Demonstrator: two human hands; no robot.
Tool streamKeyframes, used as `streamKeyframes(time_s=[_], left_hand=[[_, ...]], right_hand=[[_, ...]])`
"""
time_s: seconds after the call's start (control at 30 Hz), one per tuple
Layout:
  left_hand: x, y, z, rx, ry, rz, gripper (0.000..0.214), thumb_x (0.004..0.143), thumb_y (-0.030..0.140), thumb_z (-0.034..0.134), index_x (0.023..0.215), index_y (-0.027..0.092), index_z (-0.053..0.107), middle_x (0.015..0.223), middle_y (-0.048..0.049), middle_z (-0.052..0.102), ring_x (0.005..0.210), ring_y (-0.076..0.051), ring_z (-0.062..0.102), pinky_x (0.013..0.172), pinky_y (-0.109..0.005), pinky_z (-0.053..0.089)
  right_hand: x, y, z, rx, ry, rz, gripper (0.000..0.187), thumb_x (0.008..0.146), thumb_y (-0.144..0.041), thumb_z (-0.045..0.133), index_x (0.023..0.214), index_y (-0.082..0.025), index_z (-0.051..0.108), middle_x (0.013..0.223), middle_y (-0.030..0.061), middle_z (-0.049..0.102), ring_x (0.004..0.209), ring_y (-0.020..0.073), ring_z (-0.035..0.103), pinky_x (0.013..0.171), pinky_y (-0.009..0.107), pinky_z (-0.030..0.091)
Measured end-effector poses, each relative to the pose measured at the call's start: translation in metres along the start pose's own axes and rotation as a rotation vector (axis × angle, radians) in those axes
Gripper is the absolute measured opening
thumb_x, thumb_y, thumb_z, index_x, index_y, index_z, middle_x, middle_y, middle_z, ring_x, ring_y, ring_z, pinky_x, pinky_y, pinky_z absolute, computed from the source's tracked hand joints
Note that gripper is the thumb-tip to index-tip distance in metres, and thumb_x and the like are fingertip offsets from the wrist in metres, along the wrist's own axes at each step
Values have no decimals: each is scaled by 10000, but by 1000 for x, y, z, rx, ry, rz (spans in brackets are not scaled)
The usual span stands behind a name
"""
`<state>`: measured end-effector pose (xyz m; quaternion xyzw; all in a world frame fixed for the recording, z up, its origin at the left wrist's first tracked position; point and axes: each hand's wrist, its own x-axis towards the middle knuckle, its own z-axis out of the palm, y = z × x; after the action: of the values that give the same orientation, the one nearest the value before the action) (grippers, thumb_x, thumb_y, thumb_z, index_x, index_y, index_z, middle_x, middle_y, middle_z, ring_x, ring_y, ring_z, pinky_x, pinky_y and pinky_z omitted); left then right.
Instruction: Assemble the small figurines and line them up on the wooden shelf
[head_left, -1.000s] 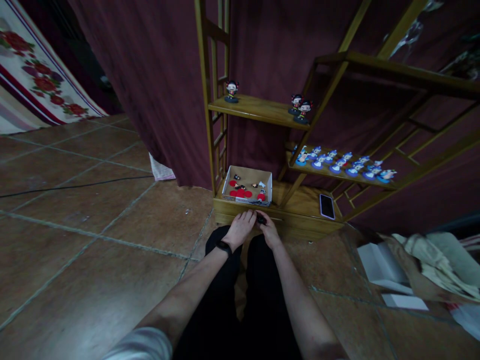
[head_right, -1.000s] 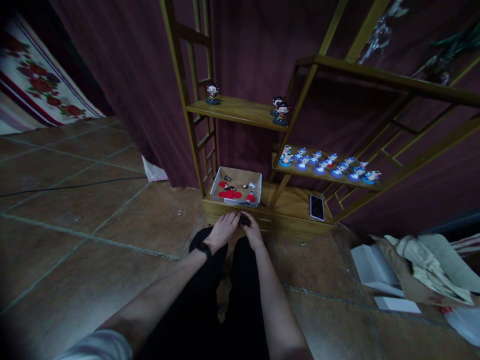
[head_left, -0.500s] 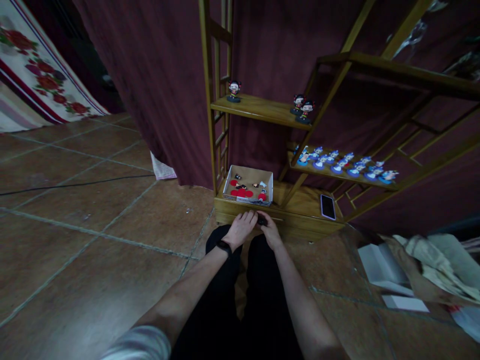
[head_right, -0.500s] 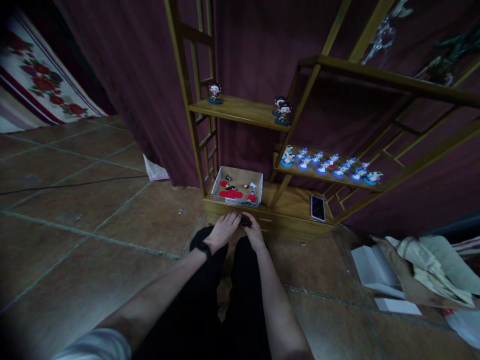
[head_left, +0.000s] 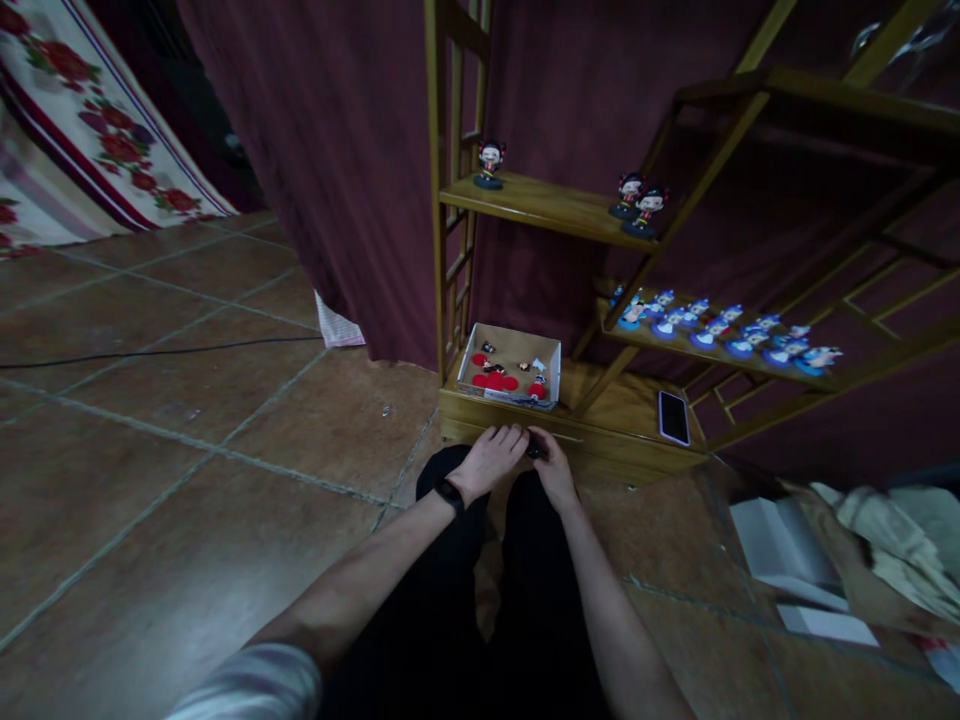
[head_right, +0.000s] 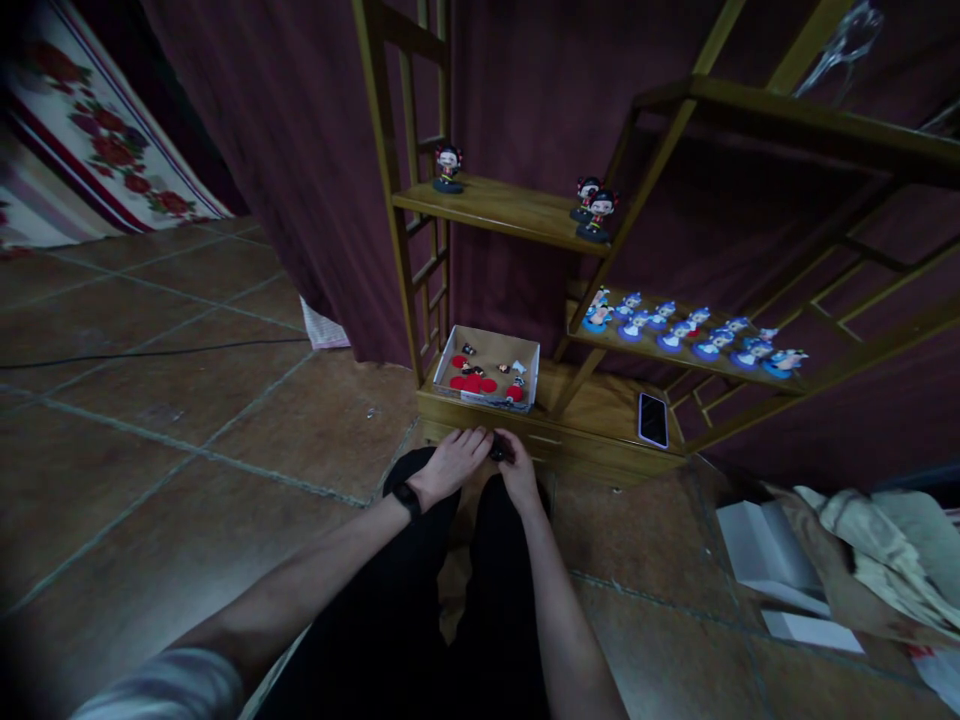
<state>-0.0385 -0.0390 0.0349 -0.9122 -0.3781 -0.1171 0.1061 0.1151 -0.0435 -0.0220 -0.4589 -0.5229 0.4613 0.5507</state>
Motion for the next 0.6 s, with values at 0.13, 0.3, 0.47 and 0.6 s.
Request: streamKeyframes(time_s=[0.13, 0.3, 0.47, 0.6], left_hand=[[-1, -3, -2, -23, -20, 10, 403, 845, 87, 298, 1240, 129, 370, 1238, -146, 463, 1079, -215, 468, 868, -359, 366], [-2, -7, -3, -45, -38, 33, 401, 837, 82, 325, 1234, 123, 363, 1226, -157, 465, 1073, -217, 476, 860, -354, 369], [-2, -11, -2, -66, -55, 34, 393, 835, 75, 326, 1223, 127, 364, 1222, -154, 462, 1087, -216, 468, 869, -362, 370], [-2, -16, 1, -134, -50, -6, 376, 835, 80, 332, 1203, 140, 376, 1178, -136, 482, 1072, -211, 474, 882, -367, 374]], right_hand=[[0, 0, 1, -3, -6, 3, 588, 552, -68, 414, 1100, -240, 541, 1174, 20, 554, 1113, 189, 487, 1008, 378, 327], [0, 2, 2, -4, -15, 11, 569, 567, -72, 435, 1101, -239, 542, 1169, 27, 554, 1097, 189, 499, 999, 372, 337], [4, 2, 4, -15, -32, 10, 536, 581, -80, 458, 1086, -234, 551, 1149, 30, 565, 1079, 186, 511, 995, 373, 341], [9, 4, 8, -11, -20, 36, 496, 598, -97, 491, 1070, -231, 559, 1125, 32, 582, 1060, 187, 525, 987, 382, 351]])
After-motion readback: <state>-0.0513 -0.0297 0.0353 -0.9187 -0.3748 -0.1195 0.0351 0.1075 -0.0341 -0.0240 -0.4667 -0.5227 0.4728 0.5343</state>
